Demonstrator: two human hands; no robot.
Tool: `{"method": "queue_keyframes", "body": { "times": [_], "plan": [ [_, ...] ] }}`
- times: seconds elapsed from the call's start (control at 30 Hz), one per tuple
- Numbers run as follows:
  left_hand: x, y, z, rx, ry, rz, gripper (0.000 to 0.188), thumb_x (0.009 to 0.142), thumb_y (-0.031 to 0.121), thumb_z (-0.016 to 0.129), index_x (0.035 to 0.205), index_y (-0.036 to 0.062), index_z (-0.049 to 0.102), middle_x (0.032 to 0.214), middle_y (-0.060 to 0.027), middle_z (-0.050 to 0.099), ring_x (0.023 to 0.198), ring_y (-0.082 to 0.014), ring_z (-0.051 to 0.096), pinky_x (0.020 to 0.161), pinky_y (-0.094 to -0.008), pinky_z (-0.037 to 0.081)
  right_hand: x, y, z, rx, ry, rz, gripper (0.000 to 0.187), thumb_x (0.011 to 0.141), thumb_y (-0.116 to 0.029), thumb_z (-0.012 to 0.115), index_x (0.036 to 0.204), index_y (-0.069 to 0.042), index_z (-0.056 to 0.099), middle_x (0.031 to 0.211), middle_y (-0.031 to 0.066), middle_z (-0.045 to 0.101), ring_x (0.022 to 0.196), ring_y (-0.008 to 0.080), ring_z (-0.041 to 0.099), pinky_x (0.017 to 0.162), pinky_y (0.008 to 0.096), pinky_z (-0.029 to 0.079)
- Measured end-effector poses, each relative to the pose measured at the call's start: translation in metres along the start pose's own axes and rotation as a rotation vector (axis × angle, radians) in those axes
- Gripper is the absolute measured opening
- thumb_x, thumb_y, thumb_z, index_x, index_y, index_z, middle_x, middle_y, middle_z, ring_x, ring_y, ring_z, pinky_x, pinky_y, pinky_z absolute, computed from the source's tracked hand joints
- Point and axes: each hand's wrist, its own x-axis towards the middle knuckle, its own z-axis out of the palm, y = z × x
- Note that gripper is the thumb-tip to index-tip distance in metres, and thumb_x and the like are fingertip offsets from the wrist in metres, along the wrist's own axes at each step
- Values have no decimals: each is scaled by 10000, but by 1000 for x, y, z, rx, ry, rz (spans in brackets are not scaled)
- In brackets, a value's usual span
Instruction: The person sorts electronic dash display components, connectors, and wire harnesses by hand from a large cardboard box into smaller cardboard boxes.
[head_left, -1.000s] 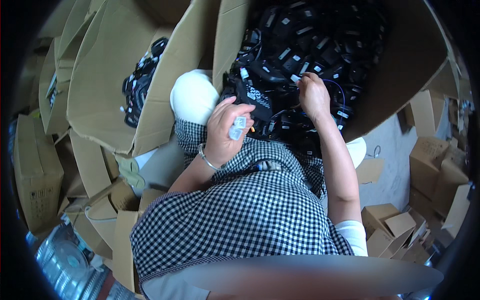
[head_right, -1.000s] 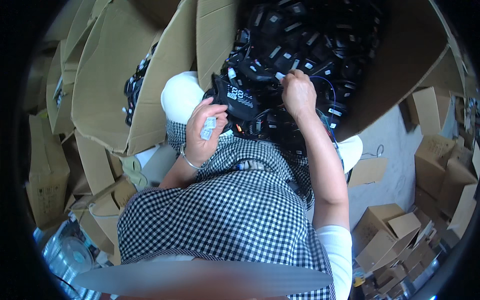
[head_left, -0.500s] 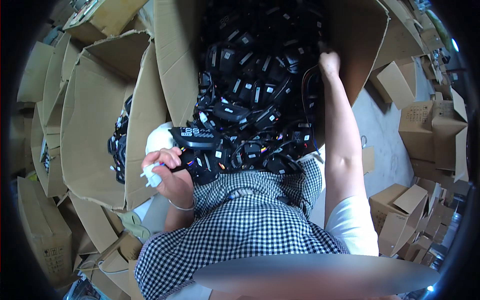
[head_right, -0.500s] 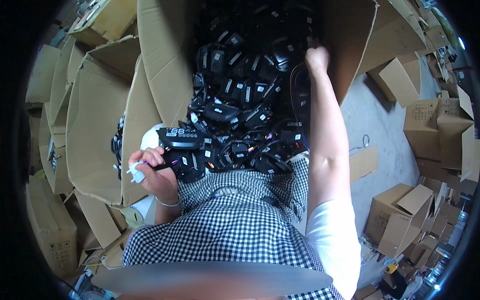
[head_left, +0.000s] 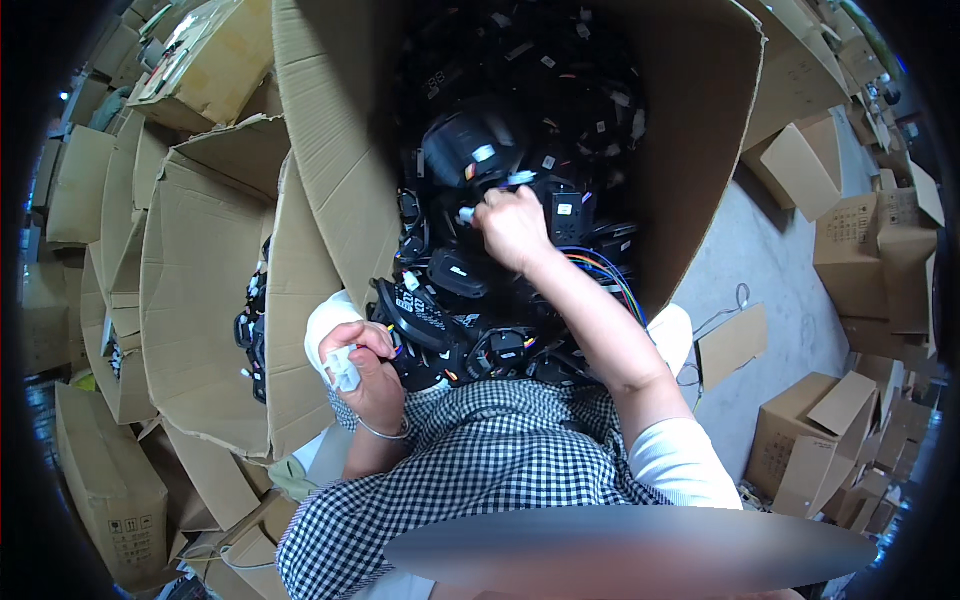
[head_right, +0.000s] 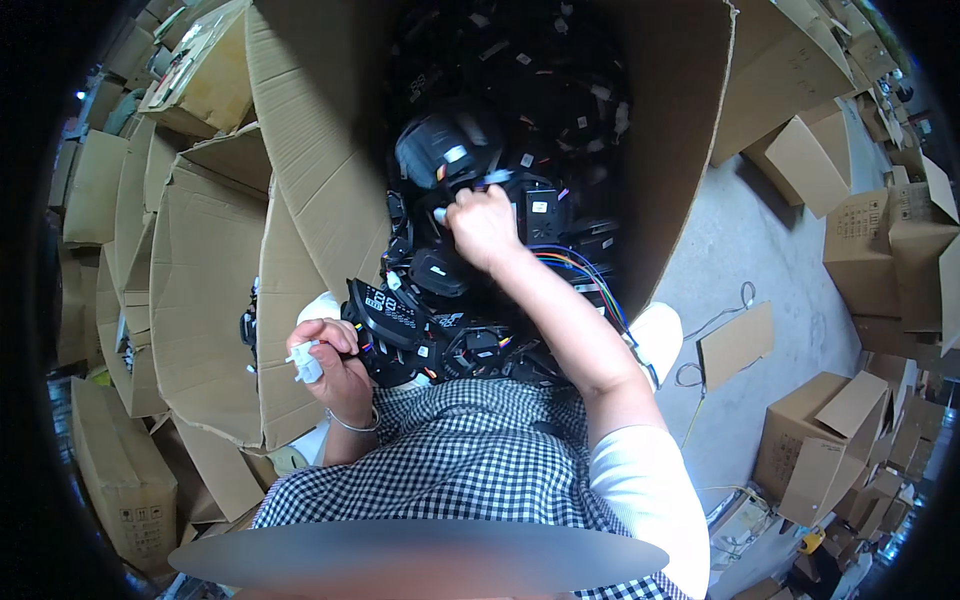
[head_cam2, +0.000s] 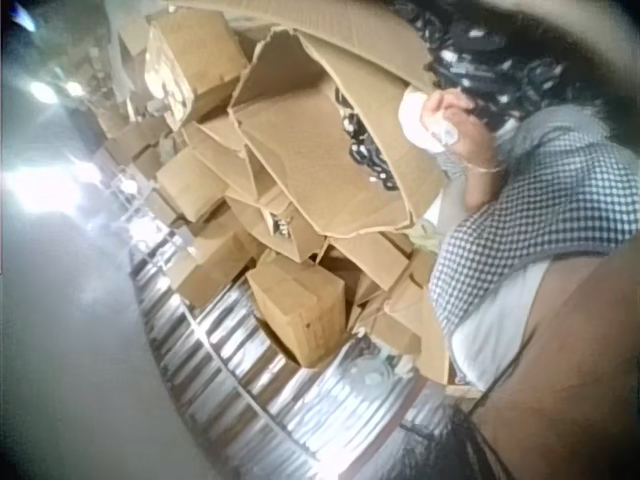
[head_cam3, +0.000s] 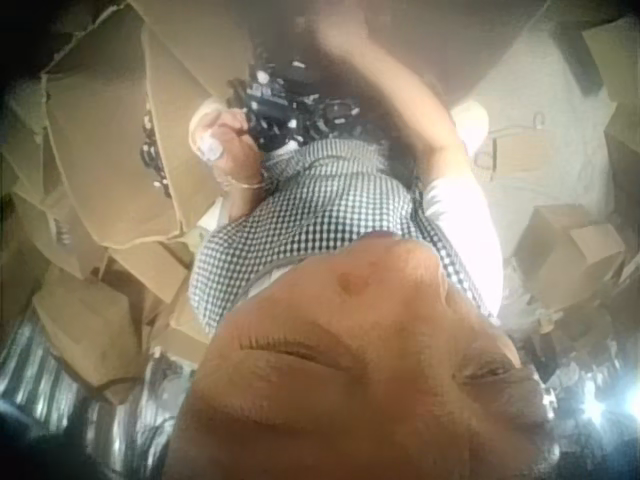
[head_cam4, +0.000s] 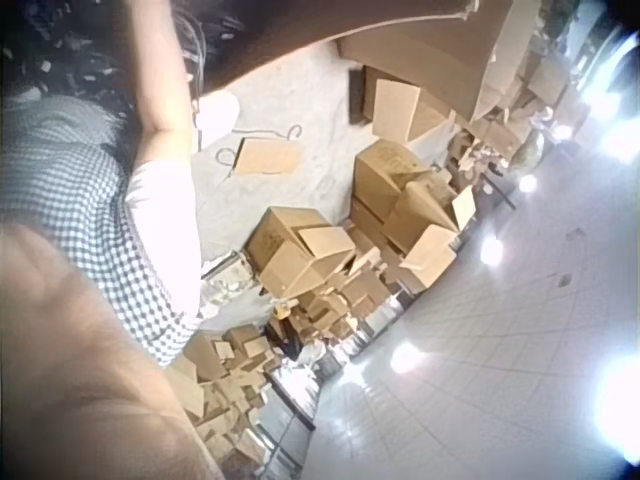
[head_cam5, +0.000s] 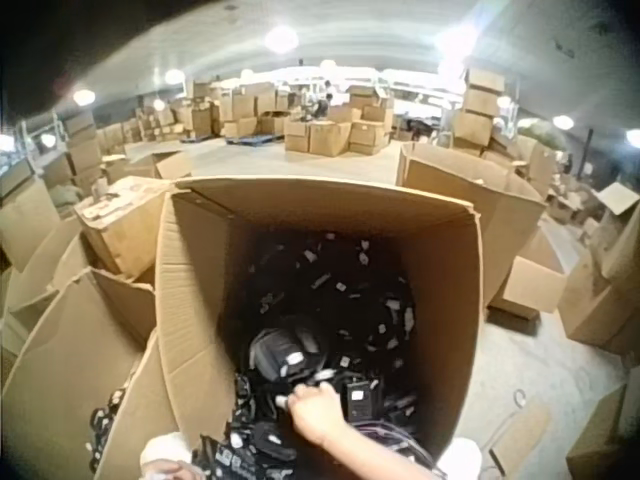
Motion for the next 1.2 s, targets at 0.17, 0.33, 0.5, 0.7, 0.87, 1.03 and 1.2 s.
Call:
{"method": "queue_keyframes", "body": {
  "times": [0.17,0.33,0.5,0.7,0.87,1.03,1.2],
  "plan": [
    [0,23,-15,501,-127,4,138,907,23,625,1041,-5,607,781,-88,621,666,-162,562,619,-281,461,-11,-9,-45,-130,48,-127,103,770,-150,593,695,-102,645,833,48,560,758,185,577,683,343,424],
    [7,20,4,554,-380,-13,301,823,-19,683,1122,-4,653,1078,-159,688,970,-279,672,857,-341,526,-37,-49,-102,178,-68,-395,88,791,-131,636,799,-44,629,930,57,563,777,172,558,640,304,466],
    [-13,16,1,236,-668,-517,421,925,40,584,1340,2,522,1247,-159,619,1051,-236,637,880,-312,514,-68,-72,-120,-2,-28,-792,238,752,-237,670,901,-51,687,1073,23,572,909,146,529,714,267,429],
    [-34,26,-27,415,-681,-341,286,900,34,621,1186,17,628,1069,-133,668,938,-236,653,824,-306,505,-105,-78,-126,497,-70,-555,185,727,-145,695,880,-50,654,1240,114,553,1111,317,573,856,404,513],
    [-50,21,-43,405,-433,-336,128,925,43,604,1031,-5,657,956,-110,677,826,-181,646,728,-266,496,-131,-74,-130,1316,-352,314,203,982,-146,535,849,-8,602,881,85,634,751,141,605,668,258,483],
    [-58,23,-47,452,-450,-332,166,870,4,651,1035,15,668,930,-113,676,782,-195,662,670,-276,511,-129,-103,-117,1160,-458,335,202,968,-186,572,847,-28,609,553,55,490,479,137,498,477,282,381],
    [-64,26,-57,598,-541,-220,173,850,7,660,1020,8,686,908,-123,683,785,-231,661,678,-288,509,-120,-109,-117,777,-576,110,242,945,-267,574,844,-58,646,614,137,584,567,316,608,520,404,441]
  ]
}}
